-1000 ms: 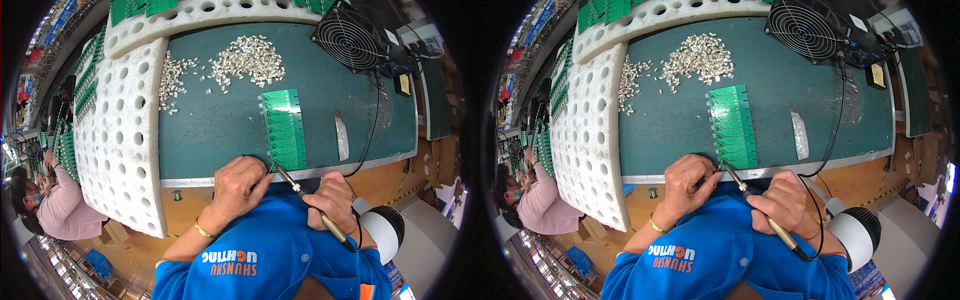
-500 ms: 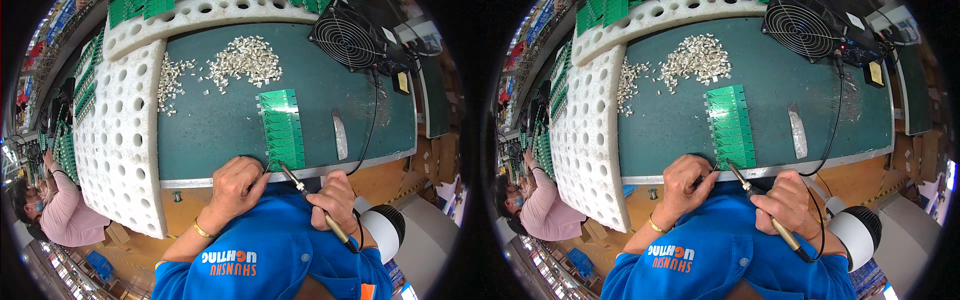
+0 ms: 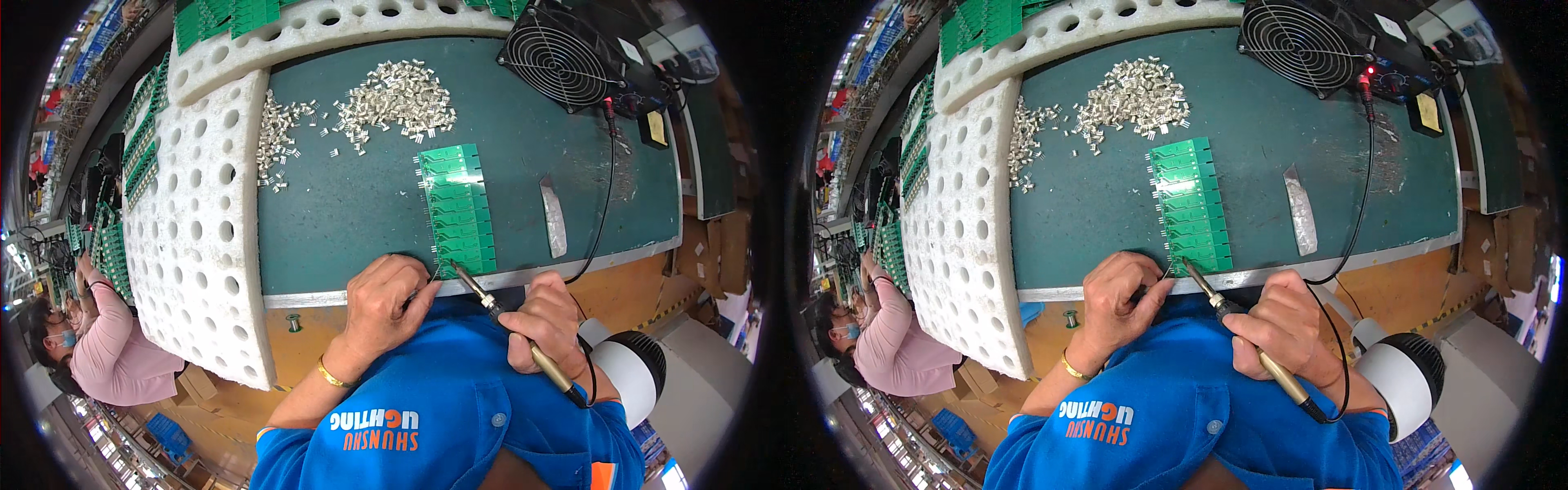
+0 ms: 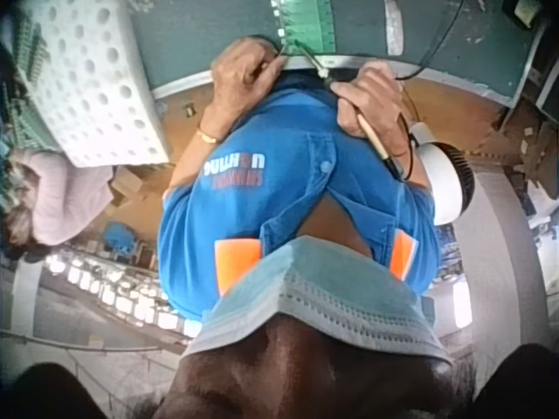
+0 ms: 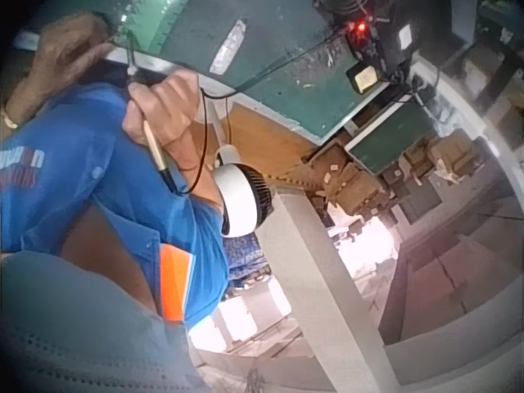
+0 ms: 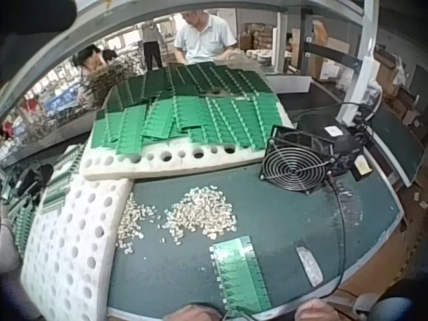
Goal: The person solders electronic components onto circuit board strips using a soldering iron and solder wire, sets the completed strip aside, and solders components onto another circuit board strip.
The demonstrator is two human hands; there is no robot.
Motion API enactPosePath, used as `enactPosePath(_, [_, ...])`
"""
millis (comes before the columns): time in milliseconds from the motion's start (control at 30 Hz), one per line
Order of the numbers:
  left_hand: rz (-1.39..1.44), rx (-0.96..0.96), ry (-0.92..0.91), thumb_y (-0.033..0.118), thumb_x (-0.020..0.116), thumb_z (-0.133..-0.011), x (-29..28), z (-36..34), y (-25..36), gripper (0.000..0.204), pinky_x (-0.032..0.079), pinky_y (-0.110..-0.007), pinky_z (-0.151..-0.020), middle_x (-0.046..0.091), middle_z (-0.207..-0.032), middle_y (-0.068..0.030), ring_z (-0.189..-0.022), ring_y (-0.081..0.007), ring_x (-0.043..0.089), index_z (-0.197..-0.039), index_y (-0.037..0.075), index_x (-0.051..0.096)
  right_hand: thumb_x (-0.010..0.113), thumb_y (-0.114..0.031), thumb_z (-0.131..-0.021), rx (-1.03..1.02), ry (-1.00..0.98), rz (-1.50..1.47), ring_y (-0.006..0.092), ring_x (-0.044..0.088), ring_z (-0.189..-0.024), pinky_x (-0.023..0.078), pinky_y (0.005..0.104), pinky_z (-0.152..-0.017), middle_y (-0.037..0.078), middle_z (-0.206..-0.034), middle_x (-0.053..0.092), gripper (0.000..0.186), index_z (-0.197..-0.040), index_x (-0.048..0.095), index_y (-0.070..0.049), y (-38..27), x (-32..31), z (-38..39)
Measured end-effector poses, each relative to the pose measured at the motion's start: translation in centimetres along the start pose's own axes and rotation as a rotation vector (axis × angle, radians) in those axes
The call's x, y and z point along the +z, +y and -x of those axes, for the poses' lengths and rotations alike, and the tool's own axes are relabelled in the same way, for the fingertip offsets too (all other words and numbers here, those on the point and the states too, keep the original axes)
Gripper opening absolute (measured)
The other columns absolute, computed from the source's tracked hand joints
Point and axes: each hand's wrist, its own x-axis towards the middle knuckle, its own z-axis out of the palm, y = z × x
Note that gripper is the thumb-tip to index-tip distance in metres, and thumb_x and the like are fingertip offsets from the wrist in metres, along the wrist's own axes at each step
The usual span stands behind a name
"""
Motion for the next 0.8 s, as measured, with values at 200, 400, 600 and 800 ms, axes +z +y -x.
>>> enactPosePath(200, [0.081, -0.039, 0.069, 0.002, 0.077, -0.081, 0.0, 0.8, 0.0, 0.021, 0.049, -0.031, -0.059, 0.067, -0.080, -0.0103, -0.067, -0.0203, 0.063, -0.075, 0.002, 0.056, 0.064, -0.008, -0.080, -0.006, 0.007, -0.002, 0.0184, 0.047, -0.049, 0.044, 0.0346, -0.064, -0.001, -0.056, 0.051, 0.015, -0.095, 0.066, -0.007, -0.1, -0.2, 0.3])
enactPosePath(400, [0.323, -0.331, 0.178, 0.007, 0.062, -0.099, -0.6, 2.4, 0.6, 0.010, 0.046, -0.027, -0.059, 0.060, -0.078, -0.0009, -0.066, -0.0075, 0.054, -0.094, 0.002, 0.054, 0.063, -0.008, -0.082, -0.008, 0.047, -0.003, 0.0185, 0.047, -0.050, 0.043, 0.0349, -0.064, -0.001, -0.058, 0.052, 0.016, -0.098, 0.065, -0.007, -0.1, -0.4, 0.7])
enactPosePath(600, [-0.013, -0.181, 0.068, 0.002, 0.064, -0.094, -0.7, 1.7, 1.4, 0.008, 0.046, -0.029, -0.060, 0.059, -0.076, -0.0074, -0.063, -0.0162, 0.055, -0.093, 0.000, 0.057, 0.063, -0.009, -0.082, -0.012, 0.050, -0.008, 0.0189, 0.047, -0.050, 0.044, 0.0351, -0.063, -0.001, -0.058, 0.052, 0.015, -0.097, 0.065, -0.007, -0.2, -0.3, 0.7])
enactPosePath(800, [-0.034, -0.132, 0.089, -0.005, 0.072, -0.084, -0.5, 1.6, 2.0, 0.009, 0.048, -0.032, -0.061, 0.062, -0.077, -0.0097, -0.066, -0.0223, 0.059, -0.085, 0.000, 0.064, 0.064, -0.009, -0.080, -0.003, 0.033, -0.002, 0.0191, 0.047, -0.050, 0.044, 0.0352, -0.063, 0.000, -0.058, 0.052, 0.016, -0.096, 0.065, -0.007, -0.2, -0.2, 0.9])
